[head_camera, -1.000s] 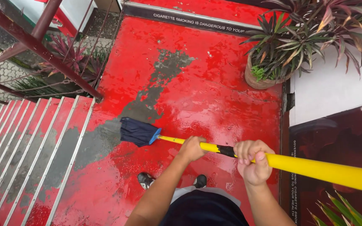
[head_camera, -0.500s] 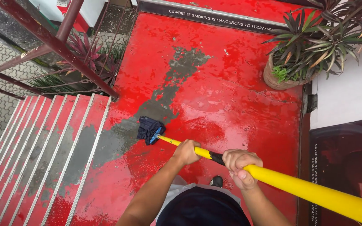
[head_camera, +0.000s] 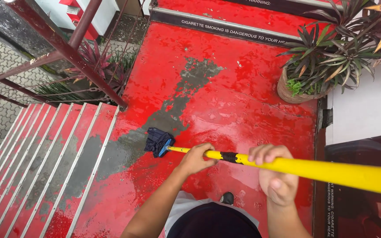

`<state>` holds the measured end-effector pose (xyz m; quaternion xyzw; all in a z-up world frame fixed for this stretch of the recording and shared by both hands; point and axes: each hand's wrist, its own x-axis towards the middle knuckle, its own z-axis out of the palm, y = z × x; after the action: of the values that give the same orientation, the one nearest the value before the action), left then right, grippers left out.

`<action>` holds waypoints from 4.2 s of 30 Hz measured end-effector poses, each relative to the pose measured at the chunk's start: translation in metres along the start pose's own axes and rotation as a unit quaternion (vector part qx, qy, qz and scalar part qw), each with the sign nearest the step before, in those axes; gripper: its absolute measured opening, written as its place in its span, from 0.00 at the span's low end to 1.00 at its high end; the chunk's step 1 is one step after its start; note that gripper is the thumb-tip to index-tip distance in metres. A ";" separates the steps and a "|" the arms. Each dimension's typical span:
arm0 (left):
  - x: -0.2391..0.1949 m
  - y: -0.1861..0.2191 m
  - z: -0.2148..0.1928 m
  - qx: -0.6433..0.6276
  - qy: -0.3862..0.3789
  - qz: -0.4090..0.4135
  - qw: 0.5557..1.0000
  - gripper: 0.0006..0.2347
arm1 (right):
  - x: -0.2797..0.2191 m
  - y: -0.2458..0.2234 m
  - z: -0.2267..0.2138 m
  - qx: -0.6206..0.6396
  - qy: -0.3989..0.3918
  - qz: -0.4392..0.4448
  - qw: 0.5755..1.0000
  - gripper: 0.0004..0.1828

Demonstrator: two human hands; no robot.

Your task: The person is mopping a red-painted outdoor landing area and the adjacent stairs.

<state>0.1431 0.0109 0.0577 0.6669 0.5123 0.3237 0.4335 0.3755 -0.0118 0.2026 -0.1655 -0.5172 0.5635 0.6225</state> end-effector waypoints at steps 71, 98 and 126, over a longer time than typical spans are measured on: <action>0.018 0.127 0.231 0.221 0.187 -0.082 0.954 0.09 | -0.059 -0.032 -0.211 0.048 -0.274 -0.062 0.959 0.15; 0.018 0.062 0.208 0.260 0.106 -0.215 0.935 0.04 | -0.079 -0.030 -0.225 0.094 -0.215 -0.087 0.968 0.17; 0.046 0.152 0.275 0.125 0.232 -0.121 0.957 0.13 | -0.041 -0.169 -0.236 0.029 -0.181 0.010 0.983 0.23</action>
<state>0.4576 -0.0276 0.0810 0.5554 0.7121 0.3477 0.2522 0.6681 -0.0112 0.2208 -0.0475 -0.6032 0.6053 0.5172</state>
